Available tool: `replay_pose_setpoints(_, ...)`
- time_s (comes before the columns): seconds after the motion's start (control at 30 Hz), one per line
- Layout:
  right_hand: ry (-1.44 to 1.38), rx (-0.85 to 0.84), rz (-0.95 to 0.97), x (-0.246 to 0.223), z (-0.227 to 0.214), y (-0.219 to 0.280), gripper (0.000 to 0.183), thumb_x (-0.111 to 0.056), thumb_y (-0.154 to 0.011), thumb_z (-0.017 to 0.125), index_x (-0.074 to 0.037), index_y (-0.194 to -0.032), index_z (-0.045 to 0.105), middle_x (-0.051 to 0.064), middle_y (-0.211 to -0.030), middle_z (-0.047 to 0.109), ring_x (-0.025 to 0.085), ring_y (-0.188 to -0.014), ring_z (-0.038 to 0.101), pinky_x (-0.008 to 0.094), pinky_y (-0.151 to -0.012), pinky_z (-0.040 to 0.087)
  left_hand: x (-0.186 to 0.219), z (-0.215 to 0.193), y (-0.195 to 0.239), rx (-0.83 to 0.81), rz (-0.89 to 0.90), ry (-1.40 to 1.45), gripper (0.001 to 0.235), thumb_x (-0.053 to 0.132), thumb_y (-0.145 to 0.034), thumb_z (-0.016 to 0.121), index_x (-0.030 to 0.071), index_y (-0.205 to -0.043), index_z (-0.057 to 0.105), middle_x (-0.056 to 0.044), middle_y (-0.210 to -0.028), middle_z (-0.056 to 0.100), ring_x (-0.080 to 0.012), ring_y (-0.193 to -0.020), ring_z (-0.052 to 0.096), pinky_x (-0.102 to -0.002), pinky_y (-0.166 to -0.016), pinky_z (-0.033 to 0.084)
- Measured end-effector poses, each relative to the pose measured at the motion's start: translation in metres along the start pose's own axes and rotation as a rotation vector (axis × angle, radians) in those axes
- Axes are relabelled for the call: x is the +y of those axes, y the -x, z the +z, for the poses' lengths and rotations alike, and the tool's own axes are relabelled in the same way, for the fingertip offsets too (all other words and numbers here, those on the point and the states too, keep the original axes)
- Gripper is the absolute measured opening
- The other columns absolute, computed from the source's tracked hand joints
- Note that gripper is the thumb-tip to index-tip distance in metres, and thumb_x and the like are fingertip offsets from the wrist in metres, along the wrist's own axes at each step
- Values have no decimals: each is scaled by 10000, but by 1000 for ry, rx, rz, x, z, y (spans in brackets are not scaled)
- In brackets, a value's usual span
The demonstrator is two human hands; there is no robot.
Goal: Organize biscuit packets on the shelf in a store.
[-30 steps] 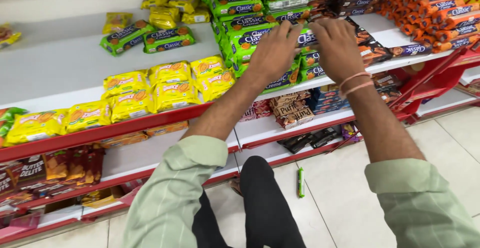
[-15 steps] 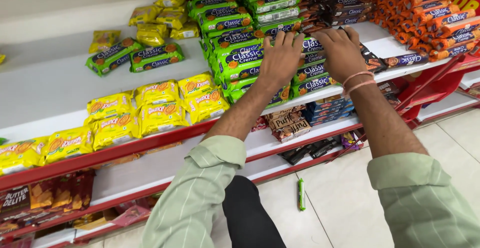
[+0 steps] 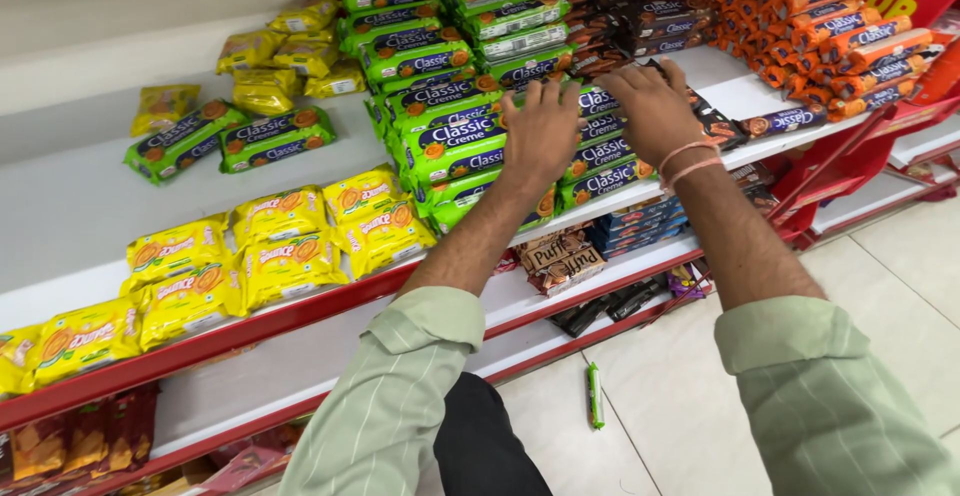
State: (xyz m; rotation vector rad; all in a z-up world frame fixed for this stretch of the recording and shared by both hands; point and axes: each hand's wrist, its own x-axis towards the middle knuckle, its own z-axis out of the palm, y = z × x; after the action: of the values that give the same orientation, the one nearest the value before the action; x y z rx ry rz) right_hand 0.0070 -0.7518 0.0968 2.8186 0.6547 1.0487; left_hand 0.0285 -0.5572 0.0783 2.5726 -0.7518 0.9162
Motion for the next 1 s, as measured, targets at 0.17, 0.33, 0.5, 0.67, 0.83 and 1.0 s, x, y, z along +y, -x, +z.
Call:
replay_pose_setpoints(0.17, -48, -50, 46, -11, -6, -2, 684, 79, -758, 664, -146, -1401, 605, 84, -1397, 633, 274, -1354, 538, 545, -1180, 264, -2, 3, 2, 2, -20, 36, 542, 362, -930, 687, 79, -1372, 556, -144, -1326, 606, -311, -1258, 519, -686, -1046, 324)
replay_pose_setpoints(0.33, -63, -74, 52, -11, -5, -1, 729, 106, -763, 621, -132, -1451, 565, 89, -1478, 592, 281, -1417, 492, 564, -1171, 260, -1, -3, 4, -28, -55, 64, 577, 384, -922, 695, 88, -1394, 544, -123, -1307, 614, -303, -1262, 514, -659, -1058, 327)
replay_pose_setpoints(0.5, -49, -133, 68, -9, -3, -1, 808, 79, -752, 624, -106, -1525, 479, 112, -1568, 495, 286, -1465, 412, 579, -1178, 237, -4, -9, 10, -18, -82, 33, 616, 442, -933, 684, 93, -1416, 528, -102, -1306, 612, -285, -1246, 515, -648, -1046, 341)
replay_pose_setpoints(0.67, -20, -142, 139, -24, -14, -3, 817, 67, -782, 594, -91, -1568, 435, 151, -1627, 419, 296, -1504, 357, 594, -1185, 221, -3, -23, 24, 13, -53, 28, 682, 478, -954, 673, 85, -1481, 493, -113, -1366, 560, -281, -1302, 491, -665, -1116, 306)
replay_pose_setpoints(0.83, -271, 139, 950, -87, 17, 54, 651, -478, -1151, 481, -91, -1654, 339, 270, -1680, 335, 368, -1561, 298, 533, -1301, 245, 11, -44, 70, 50, 108, -10, 721, 593, -927, 662, 239, -1515, 443, -174, -1571, 326, -384, -1477, 272, -734, -1168, 125)
replay_pose_setpoints(1.0, -775, 391, 1107, -143, 108, 75, 909, -690, -1069, 398, -135, -1684, 23, 349, -1680, -198, 519, -1585, -148, 594, -1286, 45, -5, -14, 92, -135, 250, -256, 898, 604, -841, 711, 344, -1621, 351, -59, -1731, 111, -333, -1601, 113, -656, -1269, 51)
